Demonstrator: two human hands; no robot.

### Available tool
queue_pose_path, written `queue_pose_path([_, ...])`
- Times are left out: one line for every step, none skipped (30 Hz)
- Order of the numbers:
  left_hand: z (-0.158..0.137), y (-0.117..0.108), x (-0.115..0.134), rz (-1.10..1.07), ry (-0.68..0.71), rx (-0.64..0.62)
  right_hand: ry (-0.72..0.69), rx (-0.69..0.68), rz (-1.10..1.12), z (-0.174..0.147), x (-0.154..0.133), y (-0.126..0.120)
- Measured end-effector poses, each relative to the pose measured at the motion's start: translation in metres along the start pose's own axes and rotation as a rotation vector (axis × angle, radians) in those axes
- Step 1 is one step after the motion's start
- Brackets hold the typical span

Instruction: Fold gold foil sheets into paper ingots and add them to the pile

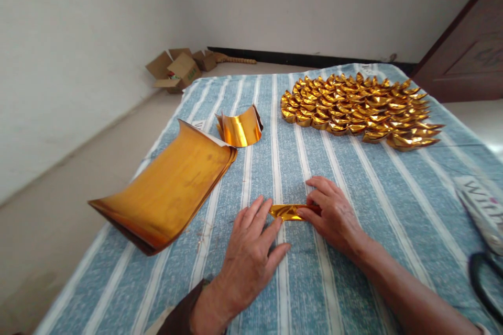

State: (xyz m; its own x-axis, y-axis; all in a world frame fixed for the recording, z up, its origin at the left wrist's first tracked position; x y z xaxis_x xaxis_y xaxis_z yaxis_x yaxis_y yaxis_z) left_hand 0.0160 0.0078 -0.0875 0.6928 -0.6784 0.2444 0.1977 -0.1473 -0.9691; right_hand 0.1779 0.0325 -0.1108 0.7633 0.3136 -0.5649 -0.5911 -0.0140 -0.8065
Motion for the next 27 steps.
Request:
queue_pose_path([-0.001,-0.003,-0.002,-0.003,-0.001,0.014,0.000,-0.001,0.002,0.000,0.000,0.000])
queue_pose_path([-0.001,-0.007,-0.004,-0.006,-0.004,0.038,0.000,-0.001,0.003,0.000,0.001,0.000])
queue_pose_path([-0.001,-0.012,-0.006,-0.007,-0.010,0.073,-0.001,-0.001,0.004,0.000,0.001,0.000])
queue_pose_path([-0.001,-0.018,-0.007,-0.008,-0.016,0.115,-0.001,0.001,0.003,0.001,0.001,0.000])
queue_pose_path([-0.001,-0.025,-0.007,-0.007,-0.018,0.158,-0.002,0.003,0.001,0.001,0.000,0.000])
queue_pose_path([0.000,-0.029,-0.006,-0.006,-0.013,0.186,-0.004,0.006,-0.002,0.001,0.000,0.000])
queue_pose_path([0.001,-0.032,-0.002,-0.009,0.010,0.196,-0.005,0.008,-0.005,0.001,0.000,0.000])
queue_pose_path([0.004,-0.032,0.004,-0.013,0.048,0.179,-0.007,0.009,-0.008,0.001,-0.001,0.000])
queue_pose_path([0.007,-0.029,0.011,-0.013,0.084,0.140,-0.008,0.011,-0.009,0.001,-0.001,0.000])
queue_pose_path([0.010,-0.025,0.018,0.002,0.114,0.098,-0.008,0.013,-0.009,0.001,-0.001,0.000])
queue_pose_path([0.012,-0.018,0.025,0.024,0.136,0.057,-0.008,0.013,-0.009,0.001,-0.001,0.000])
queue_pose_path([0.013,-0.012,0.031,0.047,0.142,0.029,-0.007,0.015,-0.007,0.001,-0.001,0.001])
queue_pose_path([0.014,-0.005,0.034,0.071,0.124,0.005,-0.006,0.019,-0.005,0.001,-0.001,0.001])
queue_pose_path([0.014,0.000,0.036,0.092,0.116,-0.003,-0.005,0.024,-0.003,0.000,0.000,0.001])
queue_pose_path([0.014,0.005,0.038,0.112,0.105,-0.006,-0.004,0.028,-0.002,0.000,0.000,0.002])
queue_pose_path([0.013,0.010,0.038,0.130,0.097,-0.007,-0.004,0.029,0.001,0.000,0.000,0.002])
queue_pose_path([0.012,0.013,0.038,0.143,0.089,-0.006,-0.003,0.030,0.003,0.000,0.000,0.002])
queue_pose_path([0.011,0.015,0.037,0.152,0.080,-0.002,-0.003,0.029,0.005,0.000,0.000,0.003])
queue_pose_path([0.010,0.016,0.036,0.159,0.075,0.003,-0.002,0.030,0.007,0.000,0.000,0.003])
queue_pose_path([0.009,0.016,0.035,0.164,0.072,0.006,-0.002,0.033,0.008,0.000,0.000,0.003])
queue_pose_path([0.009,0.016,0.035,0.171,0.073,0.009,-0.002,0.036,0.008,0.000,0.000,0.003])
queue_pose_path([0.009,0.016,0.035,0.182,0.077,0.009,-0.002,0.039,0.007,0.000,-0.001,0.003])
queue_pose_path([0.009,0.016,0.035,0.196,0.083,0.008,-0.003,0.039,0.007,0.000,-0.001,0.003])
queue_pose_path([0.010,0.016,0.035,0.214,0.089,0.007,-0.005,0.037,0.007,0.000,-0.001,0.003])
queue_pose_path([0.010,0.017,0.036,0.232,0.096,0.005,-0.007,0.035,0.007,0.000,-0.001,0.003])
queue_pose_path([0.010,0.017,0.037,0.247,0.105,0.004,-0.009,0.033,0.007,0.000,-0.001,0.003])
queue_pose_path([0.010,0.018,0.037,0.257,0.114,0.002,-0.009,0.032,0.007,0.000,-0.001,0.003])
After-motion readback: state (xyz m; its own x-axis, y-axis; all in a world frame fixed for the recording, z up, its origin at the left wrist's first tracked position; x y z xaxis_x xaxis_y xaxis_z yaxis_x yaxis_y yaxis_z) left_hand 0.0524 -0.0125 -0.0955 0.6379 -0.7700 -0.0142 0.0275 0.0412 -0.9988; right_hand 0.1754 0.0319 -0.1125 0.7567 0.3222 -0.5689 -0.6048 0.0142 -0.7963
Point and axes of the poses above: each hand's wrist, its own z-axis towards the middle knuckle, its own y-axis out of the palm, x = y × z, the point moved 7 cm from there along z, towards the middle knuckle, and after that the axes turned 13 degrees about -x, right-handed, at the moved point
